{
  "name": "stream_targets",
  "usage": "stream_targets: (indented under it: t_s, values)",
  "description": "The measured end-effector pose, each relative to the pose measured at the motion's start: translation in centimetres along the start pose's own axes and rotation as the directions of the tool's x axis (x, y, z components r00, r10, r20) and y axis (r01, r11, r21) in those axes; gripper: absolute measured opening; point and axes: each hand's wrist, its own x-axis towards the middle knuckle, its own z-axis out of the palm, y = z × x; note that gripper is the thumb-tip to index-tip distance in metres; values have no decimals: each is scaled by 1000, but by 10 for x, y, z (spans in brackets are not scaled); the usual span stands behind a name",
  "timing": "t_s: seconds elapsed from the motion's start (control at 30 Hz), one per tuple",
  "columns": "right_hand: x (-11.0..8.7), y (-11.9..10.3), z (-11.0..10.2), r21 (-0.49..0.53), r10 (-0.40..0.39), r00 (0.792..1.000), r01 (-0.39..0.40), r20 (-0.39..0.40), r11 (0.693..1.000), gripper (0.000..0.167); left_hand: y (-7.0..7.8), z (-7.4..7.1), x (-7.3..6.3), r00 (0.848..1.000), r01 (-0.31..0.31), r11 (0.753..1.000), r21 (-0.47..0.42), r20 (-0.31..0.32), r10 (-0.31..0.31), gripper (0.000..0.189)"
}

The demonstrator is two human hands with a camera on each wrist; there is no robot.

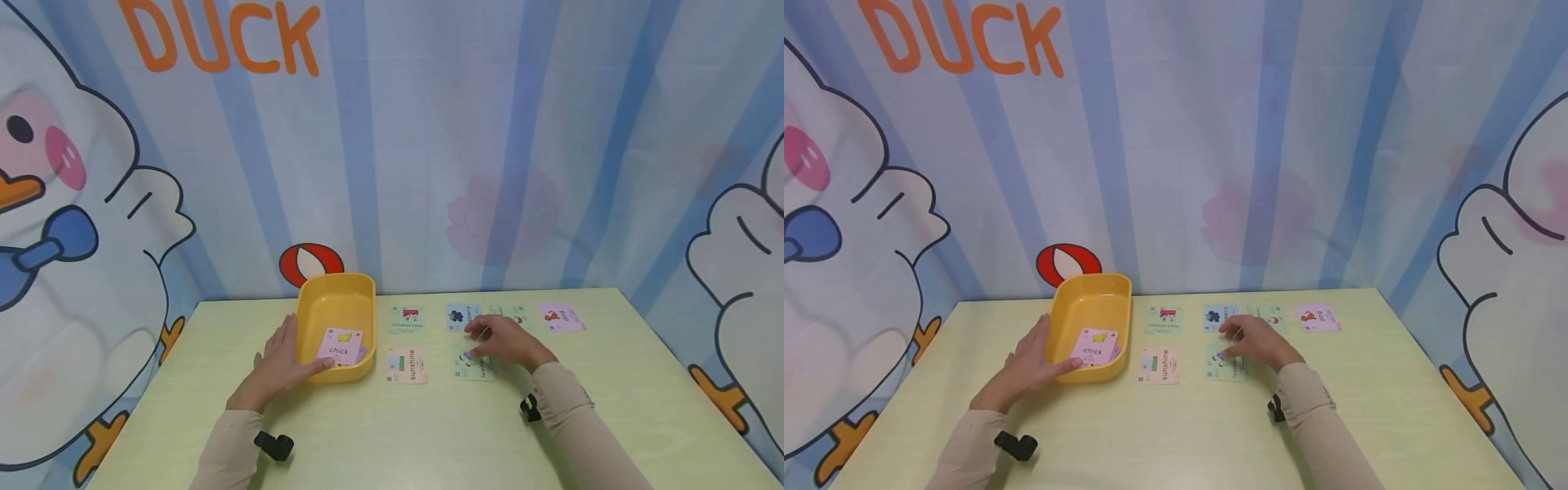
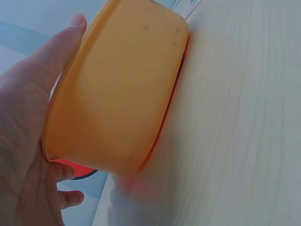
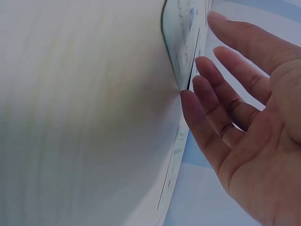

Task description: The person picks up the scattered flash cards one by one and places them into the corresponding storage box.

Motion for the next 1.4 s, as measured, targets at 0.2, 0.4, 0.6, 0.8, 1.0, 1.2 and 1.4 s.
stream_targets:
  t_s: [0.2, 0.4, 0.6, 0.8, 1.0, 1.2, 1.4]
  values:
    - [1, 5, 4, -10, 19, 1000, -19, 6, 1000, 44, -1, 0, 1, 1000, 1, 1000, 3, -4, -1, 134]
    - [-1, 2, 3, -22, 9, 999, -8, 36, 1000, 50, -1, 0, 1, 1000, 5, 1000, -1, -4, -5, 134]
    - [-4, -1, 0, -105, -18, 997, 25, 69, 994, 47, 1, -1, 1, 1000, 3, 1000, -1, -5, -3, 135]
    - [-2, -3, 1, -163, -27, 996, 40, 81, 986, 40, 1, -1, 1, 1000, 2, 1000, 1, -5, -2, 136]
    - [0, -1, 4, -168, -21, 996, 34, 81, 985, 48, -2, 0, 1, 1000, 9, 1000, -6, 0, -9, 135]
    - [1, -1, 5, -150, -18, 995, 32, 93, 988, 48, -2, 0, 1, 1000, -1, 1000, -7, -5, 1, 135]
    - [1, -3, 4, -138, -24, 994, 38, 105, 990, 48, -1, 0, 1, 1000, 2, 1000, -12, -4, -2, 134]
